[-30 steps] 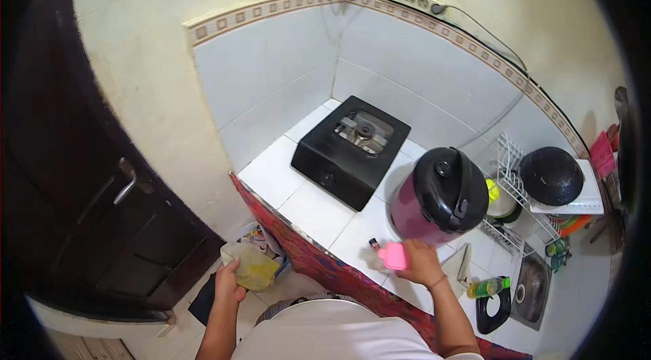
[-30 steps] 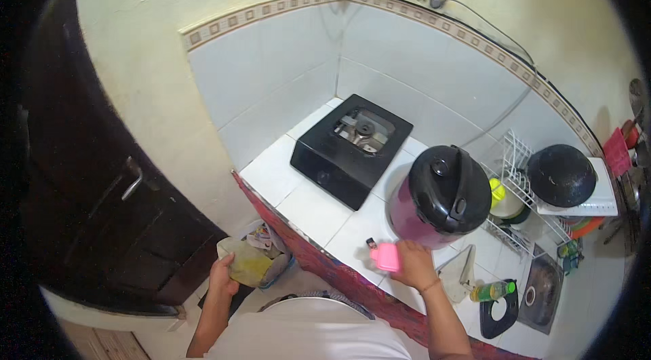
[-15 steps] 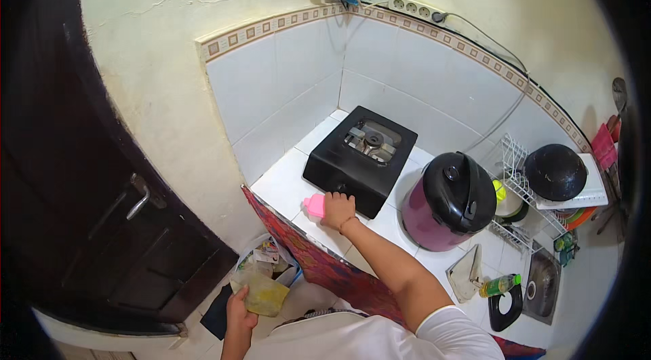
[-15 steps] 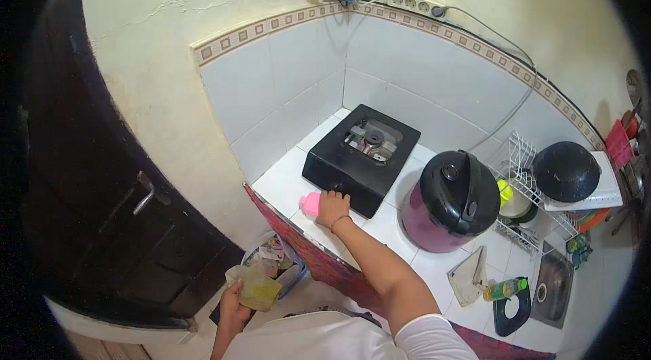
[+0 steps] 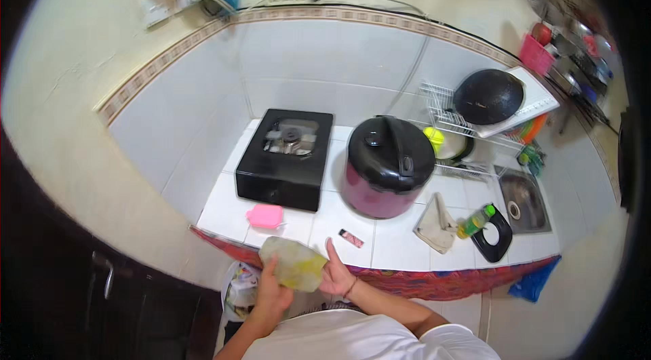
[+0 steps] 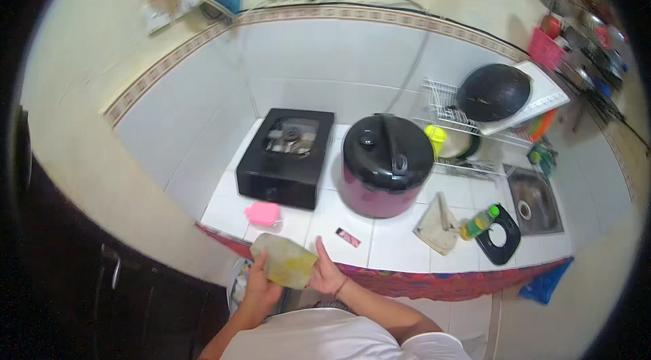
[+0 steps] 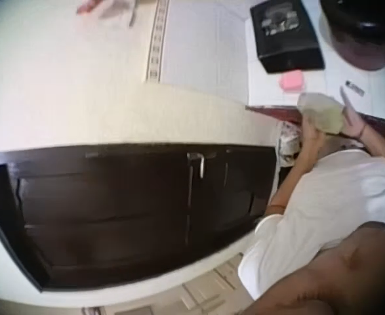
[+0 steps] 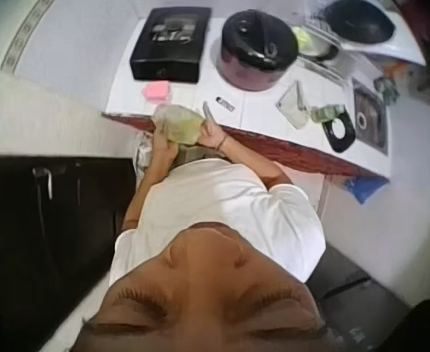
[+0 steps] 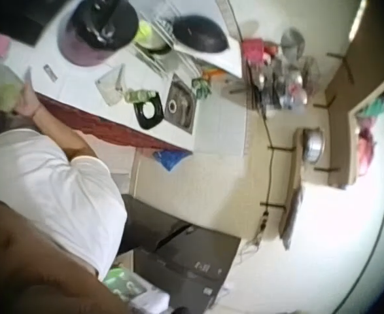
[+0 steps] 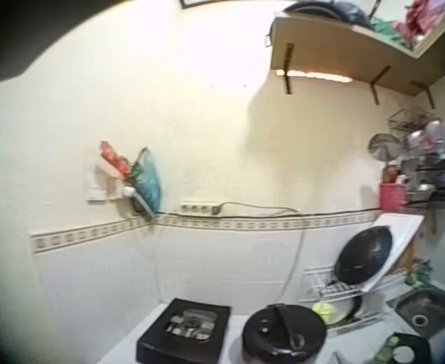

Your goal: Cleaning a portable gas stove with a sponge and cloth in a kitchen area.

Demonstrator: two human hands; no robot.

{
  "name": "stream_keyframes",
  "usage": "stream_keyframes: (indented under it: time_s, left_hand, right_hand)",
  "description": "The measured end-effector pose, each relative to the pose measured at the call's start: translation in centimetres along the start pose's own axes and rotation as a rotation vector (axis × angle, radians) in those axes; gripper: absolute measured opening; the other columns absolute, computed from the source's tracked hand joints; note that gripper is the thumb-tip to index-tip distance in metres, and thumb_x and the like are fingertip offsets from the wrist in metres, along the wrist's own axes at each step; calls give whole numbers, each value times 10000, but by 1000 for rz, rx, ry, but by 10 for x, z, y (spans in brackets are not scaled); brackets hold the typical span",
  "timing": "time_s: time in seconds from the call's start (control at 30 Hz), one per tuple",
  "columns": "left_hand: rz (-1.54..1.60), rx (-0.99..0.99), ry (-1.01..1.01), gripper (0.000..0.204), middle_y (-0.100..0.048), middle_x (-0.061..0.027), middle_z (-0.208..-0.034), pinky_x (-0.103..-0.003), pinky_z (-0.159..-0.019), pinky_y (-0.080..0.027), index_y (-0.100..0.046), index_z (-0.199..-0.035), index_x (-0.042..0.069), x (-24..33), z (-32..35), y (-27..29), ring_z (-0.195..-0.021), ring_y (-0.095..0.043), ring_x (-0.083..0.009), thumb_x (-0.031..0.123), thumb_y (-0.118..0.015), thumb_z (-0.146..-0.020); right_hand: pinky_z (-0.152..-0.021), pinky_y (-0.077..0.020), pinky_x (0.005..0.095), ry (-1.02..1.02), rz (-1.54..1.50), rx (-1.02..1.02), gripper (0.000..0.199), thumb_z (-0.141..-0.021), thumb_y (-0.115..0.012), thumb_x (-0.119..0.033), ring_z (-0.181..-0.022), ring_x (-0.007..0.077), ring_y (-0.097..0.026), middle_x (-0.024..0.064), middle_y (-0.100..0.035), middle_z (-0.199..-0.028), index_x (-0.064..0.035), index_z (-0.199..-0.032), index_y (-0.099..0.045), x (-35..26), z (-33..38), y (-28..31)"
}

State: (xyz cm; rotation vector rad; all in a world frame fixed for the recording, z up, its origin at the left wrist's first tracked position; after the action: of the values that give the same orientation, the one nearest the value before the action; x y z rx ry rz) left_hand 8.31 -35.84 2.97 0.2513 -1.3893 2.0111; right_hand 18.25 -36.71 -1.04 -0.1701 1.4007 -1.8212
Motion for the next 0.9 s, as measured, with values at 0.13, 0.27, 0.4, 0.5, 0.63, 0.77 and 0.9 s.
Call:
stream_keyframes:
  time_s: [0.13,0.27,0.4,0.5,0.63,0.77,0.9]
  left_hand:
    - [-177,-259,95,373,-525,-105,-1278,-416,-1016,-411,-424,-1301,26,-47,-18,-69,-1174,-523,-257,171,-463,-960]
    - [-301,-299,276,415,-520,-127,-1256,-422,-973,-453,-378,-1313,44,-73,-15,-91,-1154,-539,-256,84,-520,-926]
    - [-573,-265,494,437,-549,-173,-1197,-422,-899,-503,-357,-1295,28,-102,-19,-56,-1050,-597,-303,154,-555,-926]
    - [-752,-233,538,462,-596,-167,-1112,-415,-898,-502,-351,-1299,22,-100,-22,-23,-1013,-613,-284,187,-570,-926]
    - [-859,-152,527,392,-611,-162,-1123,-390,-880,-497,-458,-1231,23,-102,-43,74,-1043,-606,-275,257,-558,-933]
    - [-1235,-179,378,598,-575,-208,-1204,-419,-969,-424,-395,-1355,11,-126,-69,221,-1144,-539,-334,409,-526,-928]
    - [-945,-512,753,759,-520,-247,-1281,-392,-1005,-384,-332,-1415,23,-221,-60,322,-1219,-478,-339,520,-536,-879]
  right_hand:
    - [-1082,-321,449,351,-386,-366,729,-870,-500,-588,-1305,278,-394,100,-418,-1414,-125,-1412,-348,-36,56,6]
    - [-1085,-308,491,560,-260,-25,614,-920,-515,-430,-1292,315,-410,145,-430,-1397,-65,-1390,-362,-50,97,35]
    - [-1073,-326,509,544,-554,-118,531,-964,-456,-338,-1276,347,-423,163,-425,-1396,-32,-1386,-352,-36,121,64]
    - [-1055,-371,479,617,-487,32,491,-961,-470,-288,-1257,338,-447,162,-448,-1375,-42,-1374,-371,-57,145,70]
    - [-1044,-380,485,798,-279,237,469,-950,-483,-239,-1247,316,-464,148,-470,-1360,-30,-1360,-395,-133,198,84]
    - [-1027,-399,380,1151,320,495,429,-910,-559,-138,-1245,263,-472,123,-480,-1352,-22,-1313,-467,-243,245,24]
    - [-1072,-319,365,1347,1401,777,471,-930,-511,-166,-1295,316,-405,184,-404,-1412,-34,-1371,-414,-330,226,-19]
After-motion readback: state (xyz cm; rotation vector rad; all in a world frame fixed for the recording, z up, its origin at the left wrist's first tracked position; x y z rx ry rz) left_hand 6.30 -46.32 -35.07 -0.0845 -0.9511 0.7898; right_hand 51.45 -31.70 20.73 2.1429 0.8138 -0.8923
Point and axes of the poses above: each hand's wrist, its own z-axis away from the middle knuckle, its own y-axis out of the back of the hand, x = y × z, the point moved 8 cm from there along -z, towards the middle knuckle
